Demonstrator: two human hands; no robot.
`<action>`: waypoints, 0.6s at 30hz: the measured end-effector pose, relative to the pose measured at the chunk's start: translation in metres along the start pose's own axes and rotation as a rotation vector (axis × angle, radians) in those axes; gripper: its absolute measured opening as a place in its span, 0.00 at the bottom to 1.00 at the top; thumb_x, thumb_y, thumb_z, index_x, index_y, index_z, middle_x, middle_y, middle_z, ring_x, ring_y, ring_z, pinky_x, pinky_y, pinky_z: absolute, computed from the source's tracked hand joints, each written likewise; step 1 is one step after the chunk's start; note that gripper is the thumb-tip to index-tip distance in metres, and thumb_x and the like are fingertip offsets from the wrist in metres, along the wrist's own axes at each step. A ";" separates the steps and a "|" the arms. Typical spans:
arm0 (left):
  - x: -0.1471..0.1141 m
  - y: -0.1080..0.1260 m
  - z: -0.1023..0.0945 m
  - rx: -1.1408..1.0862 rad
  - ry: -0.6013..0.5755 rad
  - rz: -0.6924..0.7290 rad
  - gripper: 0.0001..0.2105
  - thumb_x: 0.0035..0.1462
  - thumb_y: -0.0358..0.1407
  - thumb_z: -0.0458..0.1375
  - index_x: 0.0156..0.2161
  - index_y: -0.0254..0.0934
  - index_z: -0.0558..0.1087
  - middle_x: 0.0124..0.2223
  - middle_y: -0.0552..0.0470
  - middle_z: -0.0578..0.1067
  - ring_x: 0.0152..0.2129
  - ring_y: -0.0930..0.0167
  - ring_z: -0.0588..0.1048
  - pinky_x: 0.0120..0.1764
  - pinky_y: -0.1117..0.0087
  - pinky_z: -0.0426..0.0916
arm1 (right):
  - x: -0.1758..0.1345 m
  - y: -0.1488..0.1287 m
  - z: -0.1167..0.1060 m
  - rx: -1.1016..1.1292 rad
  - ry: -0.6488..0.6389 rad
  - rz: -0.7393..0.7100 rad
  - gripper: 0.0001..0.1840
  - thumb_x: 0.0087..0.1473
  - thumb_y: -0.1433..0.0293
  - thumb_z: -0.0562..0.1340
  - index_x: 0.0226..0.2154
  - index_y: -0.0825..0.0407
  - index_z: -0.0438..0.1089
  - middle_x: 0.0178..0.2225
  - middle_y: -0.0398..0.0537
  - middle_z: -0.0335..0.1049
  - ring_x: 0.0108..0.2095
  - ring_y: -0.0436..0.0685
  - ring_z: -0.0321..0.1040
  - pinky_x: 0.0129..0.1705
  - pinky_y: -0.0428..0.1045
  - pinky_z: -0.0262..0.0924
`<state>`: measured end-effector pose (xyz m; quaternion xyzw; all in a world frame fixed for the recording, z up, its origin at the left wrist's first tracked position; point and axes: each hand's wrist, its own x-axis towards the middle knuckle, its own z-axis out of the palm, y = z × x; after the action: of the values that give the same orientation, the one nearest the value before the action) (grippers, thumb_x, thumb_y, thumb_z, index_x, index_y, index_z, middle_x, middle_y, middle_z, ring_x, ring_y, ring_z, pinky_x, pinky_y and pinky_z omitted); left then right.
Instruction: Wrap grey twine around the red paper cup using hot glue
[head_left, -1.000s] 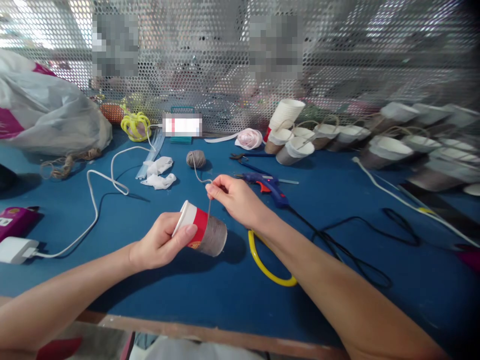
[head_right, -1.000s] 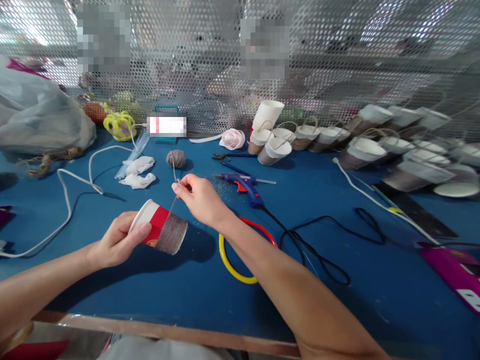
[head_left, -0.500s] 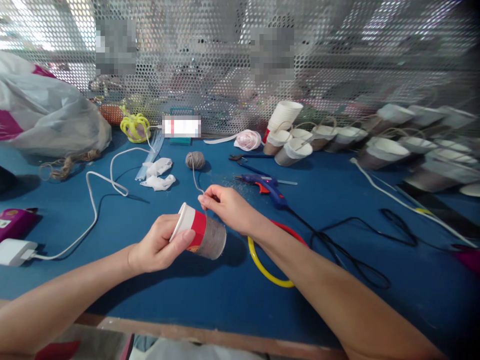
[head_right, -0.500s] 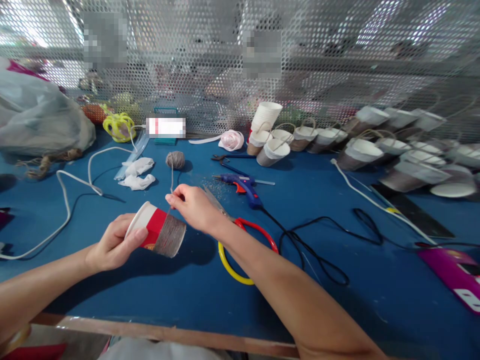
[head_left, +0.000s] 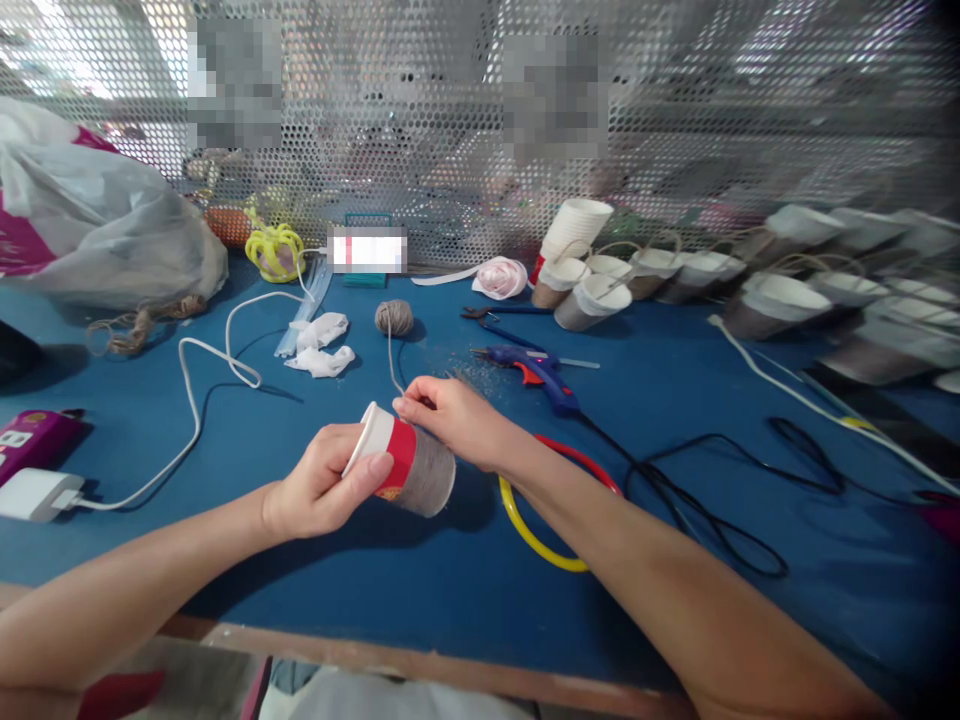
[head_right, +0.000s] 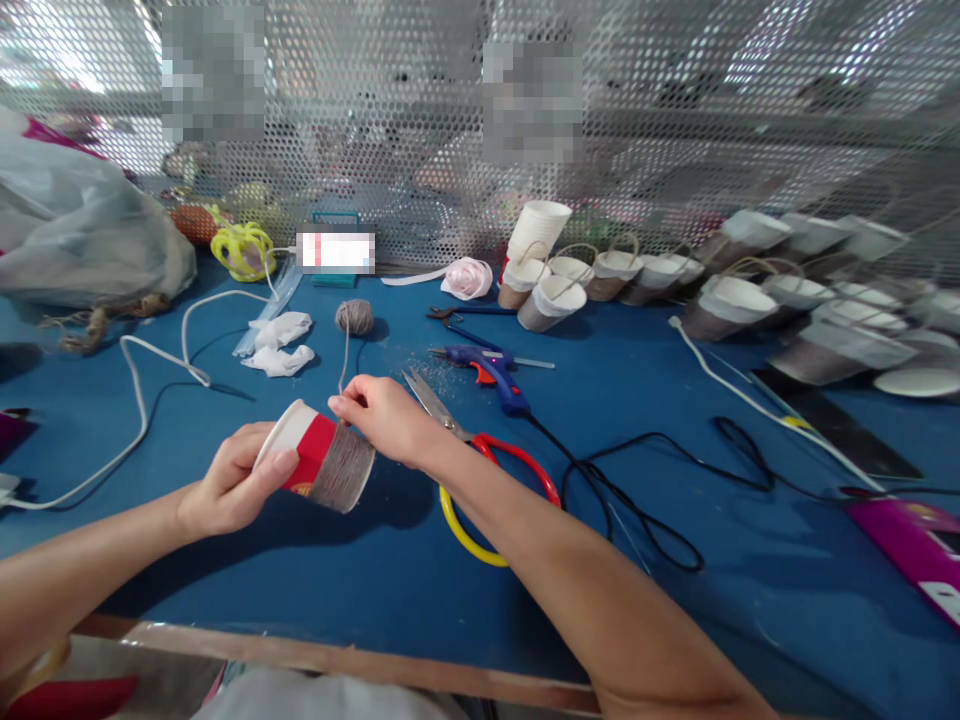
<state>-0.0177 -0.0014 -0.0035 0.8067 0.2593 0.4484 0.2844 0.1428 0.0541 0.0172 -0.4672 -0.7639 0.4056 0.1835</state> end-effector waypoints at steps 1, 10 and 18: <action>0.000 0.000 0.000 0.001 0.003 -0.001 0.10 0.54 0.27 0.45 0.22 0.33 0.59 0.20 0.57 0.60 0.18 0.79 0.57 0.22 0.77 0.54 | 0.000 0.000 0.000 0.001 -0.003 0.003 0.11 0.49 0.64 0.53 0.22 0.54 0.61 0.18 0.38 0.58 0.18 0.45 0.51 0.19 0.42 0.46; 0.001 0.003 -0.001 0.029 -0.027 0.013 0.10 0.54 0.26 0.45 0.22 0.34 0.61 0.20 0.56 0.63 0.19 0.78 0.59 0.24 0.76 0.56 | 0.000 0.001 0.002 0.036 0.011 -0.022 0.13 0.49 0.62 0.54 0.23 0.55 0.63 0.19 0.40 0.59 0.20 0.46 0.53 0.21 0.43 0.48; 0.002 -0.005 -0.005 0.148 0.061 0.094 0.08 0.53 0.29 0.46 0.28 0.33 0.66 0.27 0.49 0.68 0.29 0.71 0.66 0.31 0.71 0.61 | -0.014 -0.010 -0.032 0.260 -0.028 -0.037 0.25 0.51 0.53 0.47 0.35 0.57 0.64 0.37 0.52 0.66 0.36 0.53 0.64 0.34 0.47 0.61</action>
<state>-0.0217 0.0047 -0.0041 0.8228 0.2620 0.4652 0.1948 0.1650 0.0545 0.0461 -0.4198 -0.7158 0.5041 0.2393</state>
